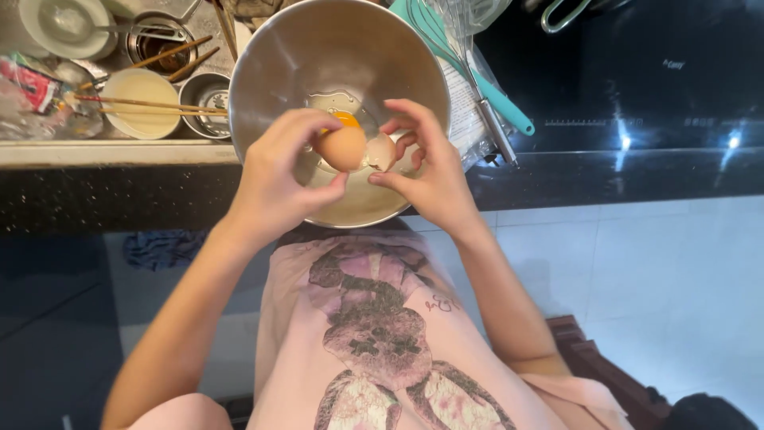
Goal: Cracking an egg and whisking it in a bowl.
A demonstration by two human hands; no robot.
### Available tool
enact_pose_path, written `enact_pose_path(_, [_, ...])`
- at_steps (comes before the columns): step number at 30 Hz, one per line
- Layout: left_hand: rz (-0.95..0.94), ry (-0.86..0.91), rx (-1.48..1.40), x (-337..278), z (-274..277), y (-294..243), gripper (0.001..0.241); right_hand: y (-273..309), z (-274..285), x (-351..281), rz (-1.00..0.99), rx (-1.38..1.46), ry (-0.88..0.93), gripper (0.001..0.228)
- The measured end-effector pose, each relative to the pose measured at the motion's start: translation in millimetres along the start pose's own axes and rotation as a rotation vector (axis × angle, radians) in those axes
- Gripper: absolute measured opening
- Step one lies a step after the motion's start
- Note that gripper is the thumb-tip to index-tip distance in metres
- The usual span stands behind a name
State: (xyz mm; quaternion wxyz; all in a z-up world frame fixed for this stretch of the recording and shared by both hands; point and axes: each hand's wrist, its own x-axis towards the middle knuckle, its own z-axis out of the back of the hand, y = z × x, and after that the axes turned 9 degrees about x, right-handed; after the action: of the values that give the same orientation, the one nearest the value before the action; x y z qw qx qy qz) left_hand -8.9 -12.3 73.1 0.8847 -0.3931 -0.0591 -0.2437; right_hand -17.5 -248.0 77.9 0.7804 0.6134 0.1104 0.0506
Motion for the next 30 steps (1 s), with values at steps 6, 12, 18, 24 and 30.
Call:
enact_pose_path(6, [0.268, -0.180, -0.805, -22.3, -27.2, -26.0, 0.050, -28.3, 0.4, -17.8, 0.099, 0.345, 0.024, 0.100])
enact_pose_path(12, [0.228, -0.322, -0.257, -35.4, -31.4, -47.2, 0.047, -30.7, -23.2, -29.7, 0.157, 0.541, 0.009, 0.098])
enact_pose_path(18, [0.278, -0.323, 0.038, -48.9, -16.4, -58.2, 0.061, -31.6, -40.9, -33.3, 0.188, 0.540, -0.008, 0.099])
enact_pose_path(24, [0.285, -0.420, -0.041, -74.3, 16.3, -53.9, 0.078, -5.8, -69.0, -30.0, 0.219, 0.539, 0.085, 0.099])
enact_pose_path(30, [0.365, -0.669, -0.158, -123.3, 51.5, -14.0, 0.045, 31.9, -132.4, -25.6, 0.190, 0.593, 0.153, 0.097])
